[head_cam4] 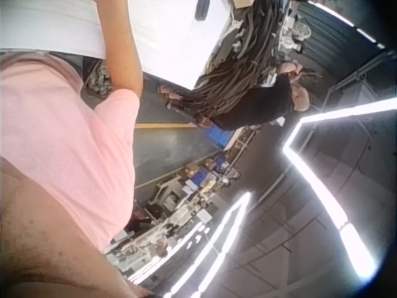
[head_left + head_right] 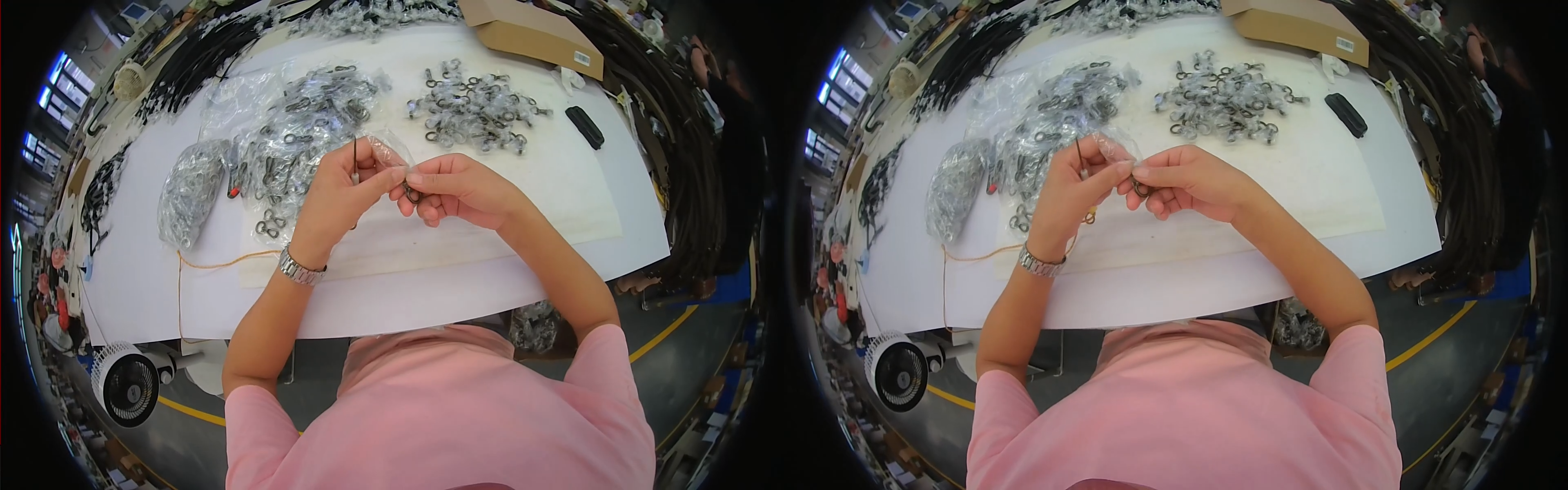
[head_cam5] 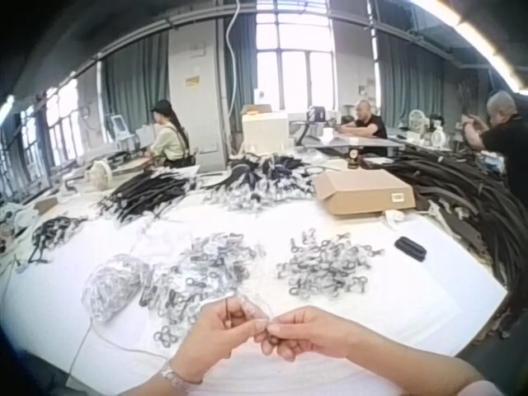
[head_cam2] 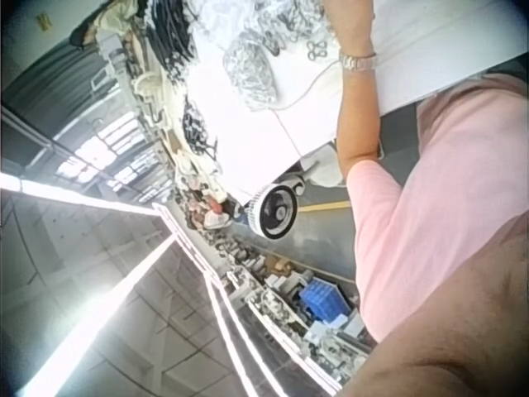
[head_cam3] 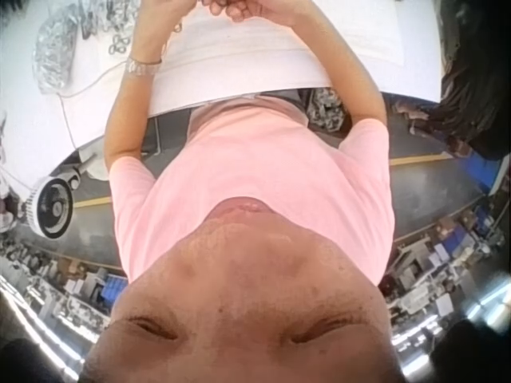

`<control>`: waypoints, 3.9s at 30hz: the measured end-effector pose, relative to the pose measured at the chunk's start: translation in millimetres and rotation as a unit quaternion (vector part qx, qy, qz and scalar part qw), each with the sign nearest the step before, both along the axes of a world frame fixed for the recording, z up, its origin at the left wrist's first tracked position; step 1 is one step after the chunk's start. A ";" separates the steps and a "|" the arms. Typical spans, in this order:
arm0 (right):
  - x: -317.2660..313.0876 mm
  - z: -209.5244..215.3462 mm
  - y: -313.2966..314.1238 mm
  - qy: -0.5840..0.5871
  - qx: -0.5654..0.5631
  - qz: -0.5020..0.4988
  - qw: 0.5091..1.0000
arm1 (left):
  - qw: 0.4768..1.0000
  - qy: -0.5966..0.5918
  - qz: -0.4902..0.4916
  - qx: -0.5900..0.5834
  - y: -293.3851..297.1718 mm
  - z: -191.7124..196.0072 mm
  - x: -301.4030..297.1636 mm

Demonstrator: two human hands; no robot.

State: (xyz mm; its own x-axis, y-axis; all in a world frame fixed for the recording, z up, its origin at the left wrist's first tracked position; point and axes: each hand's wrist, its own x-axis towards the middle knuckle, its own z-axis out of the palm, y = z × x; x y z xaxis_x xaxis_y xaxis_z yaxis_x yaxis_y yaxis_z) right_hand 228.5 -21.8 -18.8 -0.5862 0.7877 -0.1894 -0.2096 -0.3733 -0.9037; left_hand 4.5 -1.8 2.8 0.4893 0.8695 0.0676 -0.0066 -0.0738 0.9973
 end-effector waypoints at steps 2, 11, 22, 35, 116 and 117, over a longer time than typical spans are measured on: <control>2.4 -3.9 3.2 0.061 -0.039 0.040 0.997 | 0.999 -0.042 -0.024 0.025 0.4 -4.4 -0.7; 0.0 -7.0 1.6 0.070 -0.104 0.040 0.991 | 0.995 0.030 -0.094 -0.036 8.4 5.5 -16.6; -10.4 3.0 -11.5 -0.084 0.100 -0.073 0.989 | 0.959 0.231 0.027 0.159 26.4 -8.5 -25.5; -1.3 -8.2 -1.5 0.012 -0.059 -0.018 0.998 | 0.953 0.199 -0.169 0.152 4.8 25.1 -25.0; -43.4 108.0 -133.7 0.399 0.255 0.023 0.881 | 0.758 0.465 0.016 0.457 8.0 -34.1 -2.5; -35.1 109.2 -122.5 0.355 0.270 0.020 0.895 | 0.758 0.462 0.015 0.460 5.8 -29.9 -0.8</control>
State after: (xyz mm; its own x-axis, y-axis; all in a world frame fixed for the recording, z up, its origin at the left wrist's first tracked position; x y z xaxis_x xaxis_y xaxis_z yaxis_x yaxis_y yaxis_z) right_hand 193.5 -144.3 90.3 -0.4377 0.6281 0.6433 -0.7987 0.0569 -0.5990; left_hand 3.7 4.0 -27.1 0.6787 0.6738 0.2920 0.6788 -0.7274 0.1006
